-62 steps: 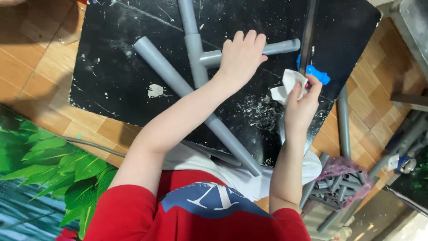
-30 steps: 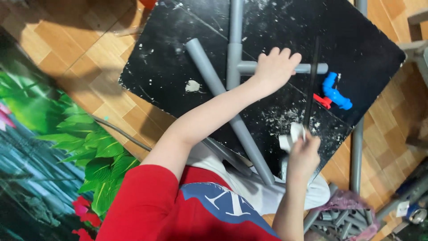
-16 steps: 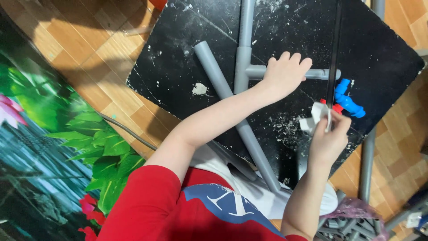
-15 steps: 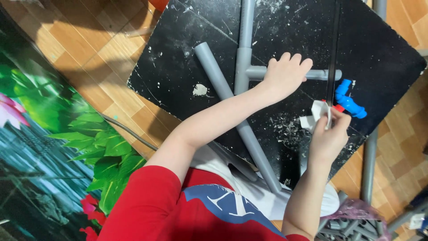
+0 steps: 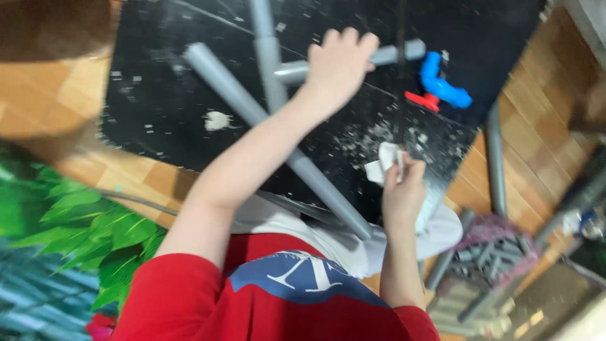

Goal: Trimming and smoothing the edges of PVC pipes using a hacksaw blade and cleaning them with a cloth.

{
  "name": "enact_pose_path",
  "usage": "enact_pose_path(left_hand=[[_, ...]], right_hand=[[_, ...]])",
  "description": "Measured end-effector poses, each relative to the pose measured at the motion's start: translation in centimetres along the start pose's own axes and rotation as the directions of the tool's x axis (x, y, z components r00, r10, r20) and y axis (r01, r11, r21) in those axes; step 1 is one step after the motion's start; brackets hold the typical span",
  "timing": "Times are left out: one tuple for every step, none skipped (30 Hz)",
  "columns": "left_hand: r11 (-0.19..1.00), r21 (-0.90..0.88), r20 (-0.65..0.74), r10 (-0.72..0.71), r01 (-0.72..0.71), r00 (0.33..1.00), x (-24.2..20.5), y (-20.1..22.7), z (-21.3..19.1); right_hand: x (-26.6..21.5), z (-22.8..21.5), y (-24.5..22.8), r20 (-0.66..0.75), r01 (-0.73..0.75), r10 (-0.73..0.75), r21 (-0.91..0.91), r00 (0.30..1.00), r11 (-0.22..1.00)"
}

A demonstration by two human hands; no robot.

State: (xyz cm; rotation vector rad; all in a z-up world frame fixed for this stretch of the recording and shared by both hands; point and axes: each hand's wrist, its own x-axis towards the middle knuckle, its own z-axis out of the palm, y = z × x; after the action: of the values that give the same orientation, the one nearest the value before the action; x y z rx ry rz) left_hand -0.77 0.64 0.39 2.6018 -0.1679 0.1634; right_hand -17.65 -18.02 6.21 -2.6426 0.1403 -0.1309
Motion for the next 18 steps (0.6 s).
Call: enact_pose_path(left_hand=[[1.0,0.025,-0.023,0.014,-0.014,1.0,0.0,-0.1,0.0],[0.998,0.049,-0.046,0.028,-0.026,0.999,-0.1,-0.2,-0.1],[0.999,0.03,-0.043,0.036,-0.035,0.998,0.0,-0.1,-0.1],[1.0,0.02,-0.005,0.016,-0.016,1.0,0.1,-0.1,-0.1],[1.0,0.014,0.03,-0.002,0.002,1.0,0.3,-0.2,-0.2],[1.0,-0.001,0.031,0.007,-0.007,0.999,0.1,-0.1,-0.4],[1.0,0.0,0.018,0.021,-0.021,1.0,0.1,-0.1,-0.7],[0.999,0.001,0.004,0.034,-0.034,0.999,0.0,-0.1,-1.0],[0.999,-0.008,0.004,0.042,-0.042,0.999,0.0,-0.1,-1.1],[0.999,-0.003,0.003,0.035,-0.035,0.999,0.0,-0.1,-1.1],[1.0,0.003,0.006,0.029,-0.029,1.0,0.0,-0.1,-1.1],[0.999,-0.003,0.008,0.037,-0.037,0.999,0.0,0.0,-1.0],[0.999,0.005,0.016,0.036,-0.036,0.999,0.0,0.0,-1.0],[0.999,0.013,0.023,0.034,-0.034,0.999,0.0,-0.1,-1.0],[0.999,0.016,0.023,0.035,-0.035,0.999,0.1,0.0,-1.0],[0.999,0.016,0.02,0.034,-0.035,0.999,0.2,0.0,-1.1],[0.999,0.019,0.017,0.029,-0.03,0.999,0.1,0.0,-1.2],[0.999,0.025,0.017,0.026,-0.026,1.0,0.1,0.0,-1.3]], right_hand=[[-1.0,-0.4,0.7,0.053,-0.066,0.066,-0.001,0.996,0.998],[-1.9,-0.7,1.4,0.106,-0.133,0.132,-0.005,0.986,0.991],[-2.6,-1.4,1.9,0.097,-0.141,0.143,-0.022,0.985,0.99],[-3.2,-2.1,2.3,0.097,-0.171,0.17,-0.002,0.981,0.985],[-3.8,-2.6,2.6,0.095,-0.198,0.195,0.021,0.976,0.98],[-3.9,-3.1,2.7,0.084,-0.204,0.202,0.008,0.976,0.979],[-4.0,-3.6,2.7,0.073,-0.209,0.202,0.092,0.977,0.974],[-4.0,-4.1,2.7,0.061,-0.21,0.202,0.174,0.977,0.962],[-3.4,-3.9,2.6,0.052,-0.213,0.207,0.168,0.977,0.962],[-2.7,-3.7,2.4,0.03,-0.193,0.191,0.194,0.981,0.962],[-2.1,-3.5,2.3,0.009,-0.175,0.177,0.22,0.984,0.96],[-0.8,-3.1,1.6,0.001,-0.18,0.184,0.216,0.983,0.96],[0.6,-2.5,0.9,0.003,-0.117,0.12,0.247,0.993,0.962],[2.0,-2.0,0.2,0.002,-0.055,0.056,0.278,0.998,0.959],[3.6,-1.6,-0.8,0.002,-0.055,0.057,0.282,0.998,0.958],[5.1,-1.2,-1.7,-0.017,0.005,-0.003,0.174,1.0,0.985],[6.6,-0.7,-2.7,-0.025,0.068,-0.066,0.066,0.997,0.995],[7.4,-0.2,-3.2,-0.022,0.07,-0.069,0.072,0.997,0.995]])
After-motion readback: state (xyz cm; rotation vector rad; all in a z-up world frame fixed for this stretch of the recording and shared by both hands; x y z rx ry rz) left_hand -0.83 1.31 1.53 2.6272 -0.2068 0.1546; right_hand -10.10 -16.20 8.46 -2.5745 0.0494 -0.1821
